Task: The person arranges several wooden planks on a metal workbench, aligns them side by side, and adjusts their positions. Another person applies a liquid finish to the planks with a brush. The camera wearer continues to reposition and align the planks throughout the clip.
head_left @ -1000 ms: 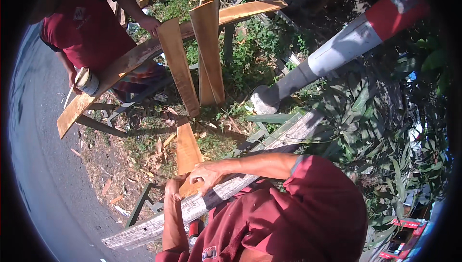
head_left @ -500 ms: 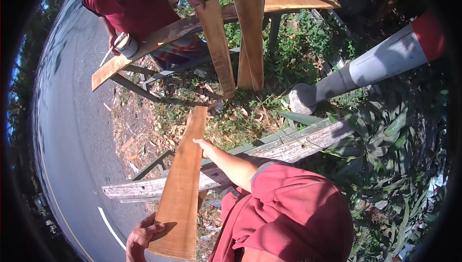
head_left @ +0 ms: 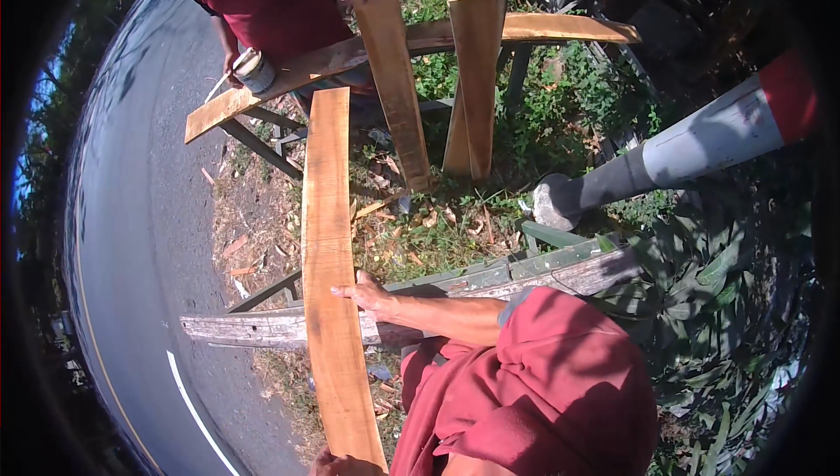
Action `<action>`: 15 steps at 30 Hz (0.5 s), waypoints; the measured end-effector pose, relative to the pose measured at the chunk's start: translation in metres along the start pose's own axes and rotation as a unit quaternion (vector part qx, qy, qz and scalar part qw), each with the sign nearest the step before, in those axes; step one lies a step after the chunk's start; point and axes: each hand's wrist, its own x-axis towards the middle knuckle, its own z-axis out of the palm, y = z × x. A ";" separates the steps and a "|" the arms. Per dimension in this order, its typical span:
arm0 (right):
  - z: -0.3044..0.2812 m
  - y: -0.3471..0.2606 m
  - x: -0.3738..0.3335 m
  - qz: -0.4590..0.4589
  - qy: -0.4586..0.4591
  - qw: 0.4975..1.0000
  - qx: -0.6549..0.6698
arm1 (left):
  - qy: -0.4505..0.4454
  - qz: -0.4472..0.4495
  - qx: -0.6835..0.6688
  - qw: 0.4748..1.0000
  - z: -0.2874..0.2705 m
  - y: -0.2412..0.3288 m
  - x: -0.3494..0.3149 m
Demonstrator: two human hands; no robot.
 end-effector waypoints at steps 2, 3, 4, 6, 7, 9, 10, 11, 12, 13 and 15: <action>-0.009 -0.023 0.033 -0.022 0.018 1.000 0.004 | 0.008 0.067 0.010 0.998 0.020 -0.007 0.035; -0.019 -0.028 0.058 -0.029 0.031 0.999 0.028 | 0.015 0.095 0.024 0.995 0.031 -0.004 0.052; -0.025 -0.051 0.067 -0.028 0.033 0.999 0.013 | 0.034 0.108 0.042 0.993 0.045 0.007 0.073; -0.034 -0.078 0.092 -0.039 0.025 0.999 -0.006 | 0.089 0.106 0.091 0.986 0.060 0.004 0.111; -0.044 -0.085 0.114 -0.063 0.025 0.998 -0.002 | 0.109 0.122 0.087 0.983 0.077 0.017 0.128; -0.043 -0.100 0.143 -0.062 0.067 0.996 -0.014 | 0.210 0.206 0.222 0.930 0.093 0.016 0.162; -0.059 -0.103 0.170 -0.084 0.102 0.991 -0.020 | 0.197 0.246 0.311 0.897 0.098 0.034 0.176; -0.085 -0.106 0.208 -0.116 0.148 0.982 -0.025 | 0.184 0.290 0.198 0.918 0.125 0.068 0.174; -0.102 -0.107 0.232 -0.130 0.172 0.976 -0.029 | 0.228 0.335 0.300 0.863 0.127 0.069 0.192; -0.087 -0.109 0.226 -0.098 0.142 0.984 -0.052 | 0.284 0.355 0.385 0.803 0.127 0.053 0.206; -0.063 -0.130 0.204 -0.043 0.096 0.990 -0.092 | 0.288 0.332 0.409 0.799 0.145 0.055 0.206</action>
